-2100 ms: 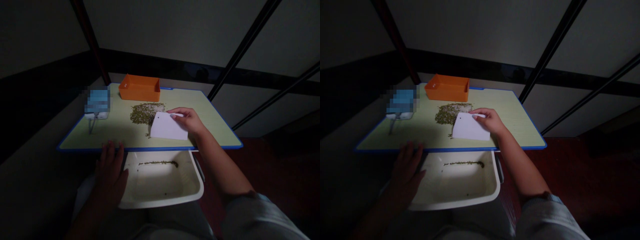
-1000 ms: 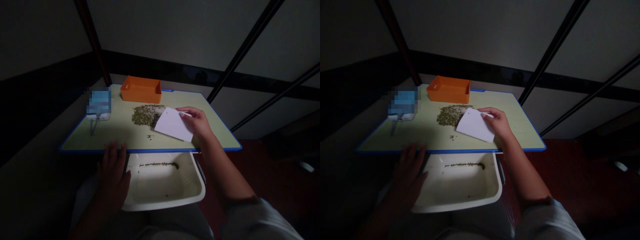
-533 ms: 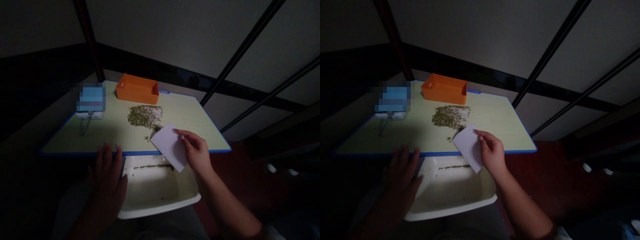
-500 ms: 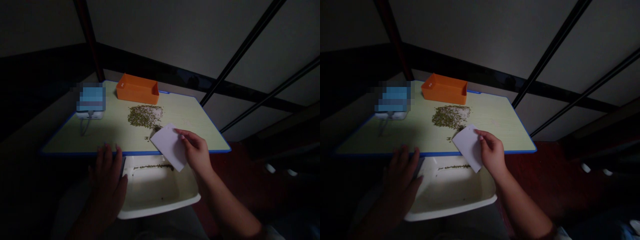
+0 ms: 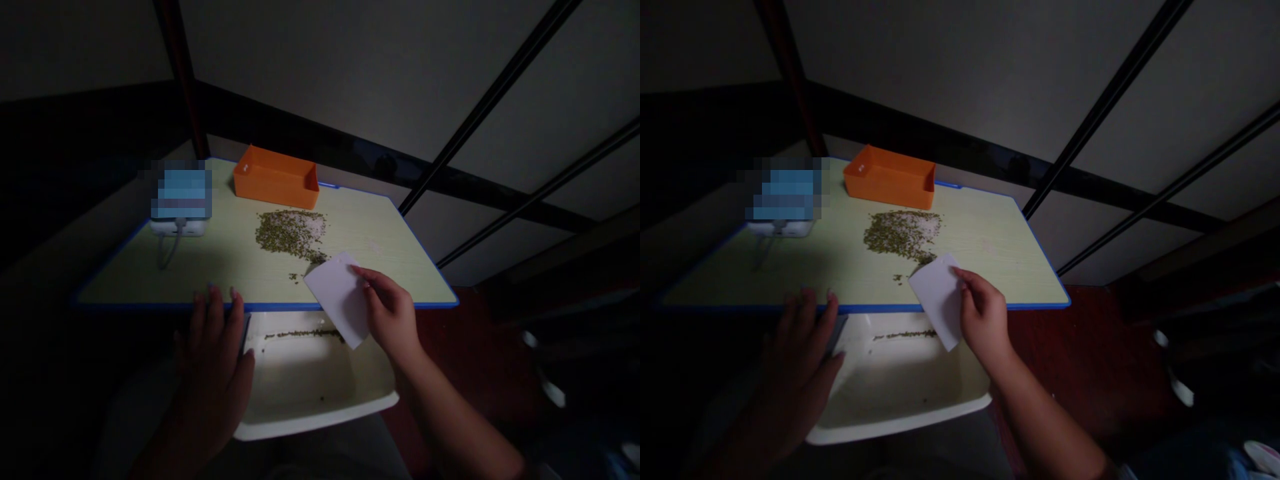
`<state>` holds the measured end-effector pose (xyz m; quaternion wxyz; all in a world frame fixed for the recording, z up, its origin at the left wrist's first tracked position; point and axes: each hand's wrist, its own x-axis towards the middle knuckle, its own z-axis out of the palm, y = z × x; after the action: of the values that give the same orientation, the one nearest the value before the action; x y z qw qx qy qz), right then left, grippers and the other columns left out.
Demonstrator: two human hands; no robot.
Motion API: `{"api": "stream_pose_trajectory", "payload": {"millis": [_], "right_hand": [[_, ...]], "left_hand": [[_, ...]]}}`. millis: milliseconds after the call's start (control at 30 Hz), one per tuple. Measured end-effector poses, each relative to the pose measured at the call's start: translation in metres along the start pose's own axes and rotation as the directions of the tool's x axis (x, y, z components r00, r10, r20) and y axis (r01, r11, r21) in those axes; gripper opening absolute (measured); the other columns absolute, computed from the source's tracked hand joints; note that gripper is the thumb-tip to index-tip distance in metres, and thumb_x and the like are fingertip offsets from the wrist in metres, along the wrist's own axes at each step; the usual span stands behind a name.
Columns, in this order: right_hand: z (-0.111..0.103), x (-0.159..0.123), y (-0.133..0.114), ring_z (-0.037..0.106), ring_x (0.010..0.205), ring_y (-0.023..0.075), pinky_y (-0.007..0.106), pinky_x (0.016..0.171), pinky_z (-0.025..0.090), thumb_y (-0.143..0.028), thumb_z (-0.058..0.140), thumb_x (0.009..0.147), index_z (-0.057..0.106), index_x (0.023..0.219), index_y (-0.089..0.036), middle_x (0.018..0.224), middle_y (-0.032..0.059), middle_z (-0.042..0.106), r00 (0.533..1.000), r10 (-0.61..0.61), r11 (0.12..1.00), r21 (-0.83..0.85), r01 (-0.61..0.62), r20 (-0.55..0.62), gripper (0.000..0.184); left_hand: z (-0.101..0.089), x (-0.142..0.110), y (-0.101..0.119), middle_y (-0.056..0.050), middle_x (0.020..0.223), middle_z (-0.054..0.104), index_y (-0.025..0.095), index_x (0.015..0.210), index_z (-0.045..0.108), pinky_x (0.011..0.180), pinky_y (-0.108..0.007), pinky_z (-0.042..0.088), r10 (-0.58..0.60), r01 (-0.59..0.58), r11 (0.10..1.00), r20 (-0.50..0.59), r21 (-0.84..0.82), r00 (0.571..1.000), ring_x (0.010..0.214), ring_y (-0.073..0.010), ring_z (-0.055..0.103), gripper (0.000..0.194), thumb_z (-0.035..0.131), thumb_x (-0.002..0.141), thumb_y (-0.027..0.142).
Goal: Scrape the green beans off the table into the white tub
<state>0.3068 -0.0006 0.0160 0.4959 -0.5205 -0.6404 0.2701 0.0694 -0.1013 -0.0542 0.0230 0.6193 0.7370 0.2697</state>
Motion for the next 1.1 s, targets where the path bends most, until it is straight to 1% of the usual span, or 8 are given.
{"api": "stream_pose_trajectory", "payload": {"millis": [133,233,333,500,633,767,933,1100], "right_hand": [[-0.008,-0.002,0.008,0.078,0.107,0.0283,0.045,0.098,0.059,-0.028,0.059,0.086,0.083,0.105,-0.024,0.113,0.0090,0.084,0.998,0.033,0.999,-0.020,-0.034,-0.058,0.031],[-0.016,-0.001,0.014,0.077,0.109,0.0293,0.047,0.101,0.058,-0.028,0.060,0.084,0.083,0.106,-0.023,0.115,0.0094,0.083,0.994,0.064,0.997,-0.033,-0.067,-0.091,0.031],[-0.024,0.001,0.020,0.076,0.110,0.0304,0.048,0.100,0.057,-0.031,0.062,0.086,0.083,0.106,-0.023,0.117,0.0101,0.083,0.989,0.092,0.995,-0.028,-0.096,-0.117,0.031],[-0.028,0.008,0.021,0.075,0.107,0.0317,0.046,0.086,0.061,-0.039,0.063,0.091,0.084,0.109,-0.023,0.114,0.0105,0.083,0.991,0.094,0.996,0.009,-0.094,-0.098,0.032],[-0.020,0.011,0.009,0.075,0.108,0.0309,0.048,0.091,0.059,-0.035,0.063,0.090,0.084,0.110,-0.023,0.118,0.0100,0.082,0.991,0.120,0.992,0.050,-0.117,-0.058,0.031],[-0.009,0.010,0.001,0.075,0.112,0.0288,0.048,0.101,0.057,-0.031,0.061,0.088,0.084,0.108,-0.024,0.118,0.0089,0.082,0.995,0.102,0.994,0.048,-0.101,-0.022,0.031],[-0.004,0.008,0.007,0.075,0.116,0.0274,0.047,0.104,0.057,-0.030,0.060,0.091,0.083,0.111,-0.025,0.121,0.0089,0.082,0.998,0.067,0.998,0.004,-0.067,0.011,0.031],[-0.013,0.005,0.016,0.075,0.117,0.0290,0.050,0.107,0.055,-0.031,0.061,0.089,0.083,0.112,-0.023,0.123,0.0105,0.081,0.995,0.090,0.996,0.010,-0.090,-0.032,0.033]], "left_hand": [[0.003,0.001,-0.015,-0.011,0.179,0.008,0.052,0.157,-0.017,0.115,-0.086,0.040,0.038,-0.041,0.998,0.078,0.037,0.996,0.165,-0.0404,0.009,0.076,0.032,0.102,0.033],[0.006,0.001,-0.023,-0.012,0.179,0.006,0.049,0.158,-0.015,0.115,-0.084,0.042,0.056,-0.060,0.997,0.080,0.056,0.995,0.165,-0.0420,0.009,0.074,0.031,0.102,0.037],[0.007,0.001,-0.020,-0.014,0.179,0.007,0.043,0.162,-0.007,0.116,-0.084,0.040,0.051,-0.052,0.998,0.046,0.033,0.998,0.165,-0.0416,0.008,0.070,0.030,0.102,0.037],[0.001,0.003,-0.007,-0.016,0.178,0.009,0.029,0.164,0.016,0.120,-0.084,0.034,-0.008,0.010,0.999,0.054,-0.044,0.999,0.166,-0.0400,0.004,0.063,0.027,0.102,0.038],[-0.003,0.004,-0.003,-0.017,0.178,0.010,0.023,0.161,0.027,0.123,-0.082,0.031,-0.044,0.049,0.997,0.085,-0.062,0.995,0.167,-0.0386,0.003,0.061,0.024,0.103,0.040],[-0.002,0.003,-0.003,-0.015,0.179,0.010,0.027,0.162,0.025,0.126,-0.079,0.029,-0.050,0.055,0.996,0.078,-0.063,0.996,0.167,-0.0367,0.003,0.061,0.026,0.102,0.038],[-0.002,0.002,0.000,-0.012,0.179,0.011,0.035,0.164,0.010,0.127,-0.081,0.026,-0.040,0.044,0.997,0.060,-0.061,0.997,0.167,-0.0363,0.003,0.065,0.029,0.102,0.035],[-0.005,0.004,0.004,-0.015,0.178,0.014,0.030,0.164,0.017,0.124,-0.087,0.023,-0.032,0.035,0.997,0.042,-0.074,0.999,0.166,-0.0398,0.006,0.062,0.027,0.102,0.034]]}}
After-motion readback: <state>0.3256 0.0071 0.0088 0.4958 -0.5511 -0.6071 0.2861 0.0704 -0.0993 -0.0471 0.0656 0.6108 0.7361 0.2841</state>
